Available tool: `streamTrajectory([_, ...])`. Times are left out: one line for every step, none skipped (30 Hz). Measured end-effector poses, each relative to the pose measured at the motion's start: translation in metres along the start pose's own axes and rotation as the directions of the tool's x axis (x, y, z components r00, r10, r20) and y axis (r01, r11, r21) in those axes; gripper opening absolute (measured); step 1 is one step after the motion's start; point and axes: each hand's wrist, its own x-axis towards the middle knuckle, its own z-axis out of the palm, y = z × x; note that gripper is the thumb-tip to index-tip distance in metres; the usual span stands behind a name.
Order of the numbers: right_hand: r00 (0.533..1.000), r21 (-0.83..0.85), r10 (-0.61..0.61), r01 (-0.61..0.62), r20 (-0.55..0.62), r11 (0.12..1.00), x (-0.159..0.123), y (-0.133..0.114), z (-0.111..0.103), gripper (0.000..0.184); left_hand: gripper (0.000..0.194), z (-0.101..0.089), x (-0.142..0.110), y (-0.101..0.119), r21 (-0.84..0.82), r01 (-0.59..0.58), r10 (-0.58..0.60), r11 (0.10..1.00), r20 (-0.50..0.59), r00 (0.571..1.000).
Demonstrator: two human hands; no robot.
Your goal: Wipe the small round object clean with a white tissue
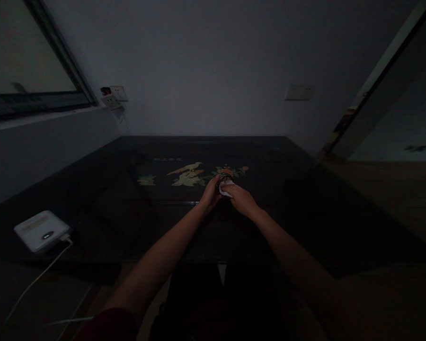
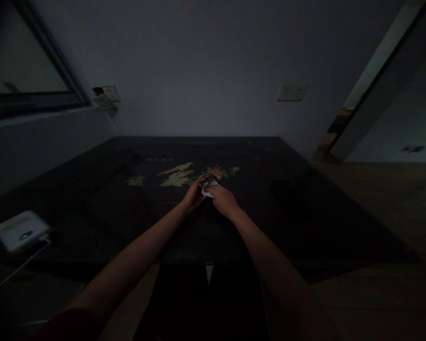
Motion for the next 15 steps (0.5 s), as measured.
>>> streamTrajectory([1.000,0.027,0.010,-0.010,-0.004,1.000,0.000,0.001,0.002,0.050,0.031,0.001,-0.001,0.001,0.000,0.006,-0.006,1.000,-0.010,1.000])
streamTrajectory([1.000,0.050,0.020,-0.019,-0.007,0.999,0.001,0.002,0.004,0.051,0.029,0.002,-0.003,0.002,-0.002,0.010,-0.011,1.000,-0.021,1.000])
streamTrajectory([1.000,0.071,0.028,-0.027,-0.010,0.997,0.002,0.003,0.006,0.051,0.028,0.002,-0.004,0.003,-0.002,0.014,-0.015,1.000,-0.031,0.999])
streamTrajectory([0.999,0.092,0.036,-0.034,-0.015,0.995,0.002,0.003,0.007,0.051,0.027,0.003,-0.005,0.004,-0.001,0.019,-0.019,1.000,-0.038,0.999])
streamTrajectory([0.999,0.116,0.042,-0.040,-0.021,0.992,0.003,0.003,0.009,0.049,0.026,0.004,-0.006,0.005,0.001,0.023,-0.023,1.000,-0.042,0.999])
streamTrajectory([0.998,0.147,0.049,-0.045,-0.028,0.988,0.004,0.003,0.011,0.047,0.026,0.005,-0.007,0.006,0.005,0.028,-0.027,1.000,-0.046,0.999])
streamTrajectory([0.998,0.187,0.061,-0.053,-0.035,0.981,0.005,0.003,0.012,0.045,0.027,0.005,-0.008,0.006,0.009,0.032,-0.032,0.999,-0.052,0.998])
streamTrajectory([0.996,0.237,0.081,-0.069,-0.041,0.969,0.006,0.003,0.013,0.041,0.027,0.005,-0.008,0.007,0.012,0.037,-0.036,0.999,-0.058,0.998])
streamTrajectory([0.993,0.294,0.108,-0.091,-0.041,0.952,0.007,0.003,0.013,0.037,0.026,0.005,-0.009,0.007,0.014,0.040,-0.039,0.999,-0.065,0.997])
streamTrajectory([0.990,0.356,0.139,-0.116,-0.039,0.927,0.007,0.003,0.014,0.034,0.026,0.005,-0.009,0.007,0.014,0.041,-0.040,0.999,-0.072,0.997])
streamTrajectory([0.985,0.422,0.169,-0.139,-0.035,0.896,0.008,0.003,0.014,0.031,0.026,0.005,-0.009,0.007,0.015,0.040,-0.038,0.999,-0.078,0.996])
streamTrajectory([0.980,0.487,0.198,-0.158,-0.031,0.859,0.009,0.003,0.014,0.030,0.026,0.005,-0.009,0.007,0.016,0.038,-0.037,0.999,-0.081,0.996])
streamTrajectory([0.975,0.549,0.222,-0.172,-0.026,0.818,0.010,0.003,0.014,0.029,0.026,0.005,-0.009,0.007,0.019,0.036,-0.035,0.999,-0.081,0.996])
streamTrajectory([0.970,0.603,0.243,-0.182,-0.020,0.777,0.010,0.003,0.015,0.028,0.027,0.005,-0.009,0.007,0.023,0.036,-0.035,0.999,-0.077,0.996])
streamTrajectory([0.965,0.648,0.262,-0.189,-0.017,0.737,0.011,0.004,0.015,0.028,0.028,0.004,-0.008,0.006,0.030,0.038,-0.036,0.999,-0.073,0.997])
